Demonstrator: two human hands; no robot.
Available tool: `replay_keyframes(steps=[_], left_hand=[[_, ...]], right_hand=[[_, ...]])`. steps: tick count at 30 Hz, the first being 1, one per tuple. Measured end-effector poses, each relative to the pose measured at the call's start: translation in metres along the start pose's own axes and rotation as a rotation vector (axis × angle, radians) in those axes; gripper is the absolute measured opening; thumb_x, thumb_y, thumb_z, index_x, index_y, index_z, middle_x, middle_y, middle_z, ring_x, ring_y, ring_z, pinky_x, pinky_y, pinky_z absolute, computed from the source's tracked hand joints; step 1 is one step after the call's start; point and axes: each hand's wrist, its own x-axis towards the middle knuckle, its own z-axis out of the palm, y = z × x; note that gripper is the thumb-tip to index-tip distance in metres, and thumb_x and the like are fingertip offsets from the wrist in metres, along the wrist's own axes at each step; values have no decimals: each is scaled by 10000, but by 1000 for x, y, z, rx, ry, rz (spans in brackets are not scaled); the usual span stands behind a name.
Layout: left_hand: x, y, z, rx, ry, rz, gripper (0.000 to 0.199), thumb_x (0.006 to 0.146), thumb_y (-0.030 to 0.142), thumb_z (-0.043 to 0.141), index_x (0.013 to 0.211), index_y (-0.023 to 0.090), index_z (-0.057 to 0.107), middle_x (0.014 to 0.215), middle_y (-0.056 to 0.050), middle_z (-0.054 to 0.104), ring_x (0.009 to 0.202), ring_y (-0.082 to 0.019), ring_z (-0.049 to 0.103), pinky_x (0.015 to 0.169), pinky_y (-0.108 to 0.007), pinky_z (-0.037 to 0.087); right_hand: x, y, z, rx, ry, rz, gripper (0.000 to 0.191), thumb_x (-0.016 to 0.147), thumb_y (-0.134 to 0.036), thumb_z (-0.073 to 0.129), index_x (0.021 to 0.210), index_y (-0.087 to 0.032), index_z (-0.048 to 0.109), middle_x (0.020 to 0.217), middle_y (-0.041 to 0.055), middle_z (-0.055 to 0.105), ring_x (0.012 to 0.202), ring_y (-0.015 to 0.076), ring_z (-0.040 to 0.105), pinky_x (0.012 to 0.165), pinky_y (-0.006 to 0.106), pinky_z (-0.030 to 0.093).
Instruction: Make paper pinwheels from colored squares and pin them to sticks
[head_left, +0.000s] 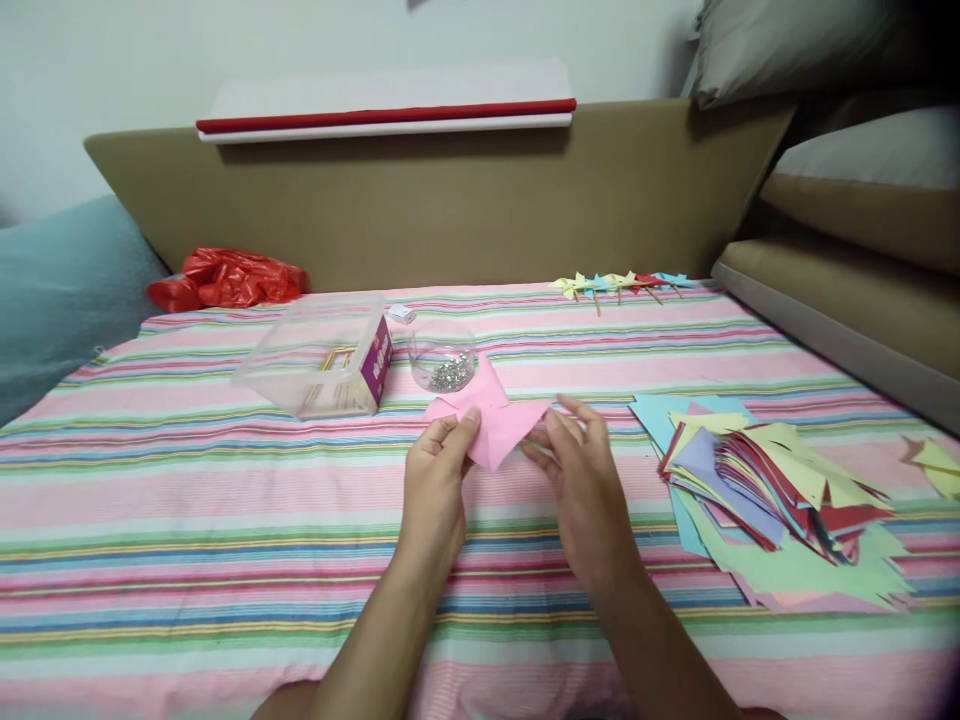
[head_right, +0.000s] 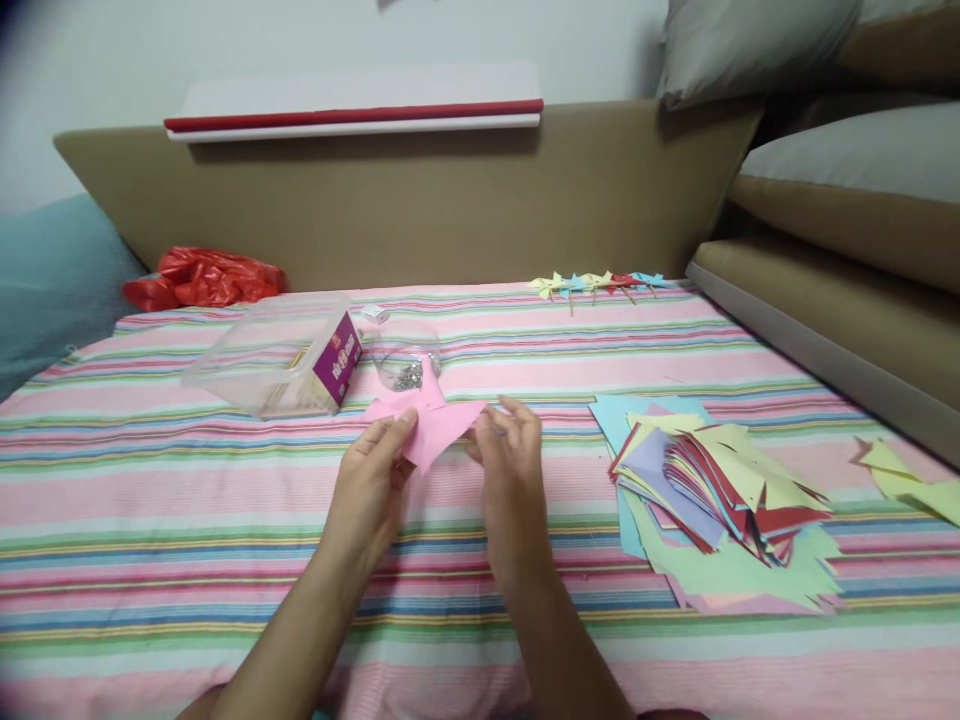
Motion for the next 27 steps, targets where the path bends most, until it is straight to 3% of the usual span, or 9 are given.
replay_keyframes(steps=[2,5,9,12,17,22,27], left_hand=[[4,4,-5,-18,33,34,265,691,331,879,755,150,696,723,30,665,664,-89,593,668,-192,473],[6,7,-8,-20,38,47,262,698,327,878,752,141,700,703,36,649,646,-75,571,641,-174,460],[3,6,-5,11,12,30,255,708,326,871,758,139,705,701,25,646,650,-86,567,650,-189,467],[0,4,-2,70,9,33,262,705,341,870,734,149,694,671,32,626,632,-89,550,637,-195,450],[0,2,-3,166,1,63,287,706,358,868,711,155,666,654,37,612,607,-84,515,622,-199,416],[-1,-1,-4,241,-85,98,314,757,393,826,700,157,628,606,47,558,575,-81,452,573,-206,356],[-2,-4,-4,277,-141,122,299,784,392,808,716,147,651,659,21,608,612,-92,489,603,-214,381]], right_hand=[[2,1,-6,-207,-23,-211,531,877,-367,657,1354,-311,430,1350,96,577,1056,217,669,941,433,545],[2,2,-12,-587,-148,-507,393,872,-273,658,1256,-311,579,1448,105,472,1220,266,579,997,483,504],[-2,1,-10,-802,-164,-660,135,856,-266,700,989,-271,724,1475,105,429,1334,321,477,1057,544,436],[-3,-1,-9,-811,-159,-679,62,882,-288,684,896,-266,740,1423,110,476,1377,330,437,1042,534,442],[0,-5,-10,-716,-130,-582,113,908,-349,661,860,-273,729,1292,97,591,1339,307,491,1076,541,410],[1,-5,-10,-666,-60,-505,135,890,-354,668,840,-241,723,1258,114,612,1277,294,539,1096,526,389],[1,-5,-10,-629,-2,-463,118,859,-347,697,819,-240,725,1195,104,631,1239,285,565,1071,489,419]])
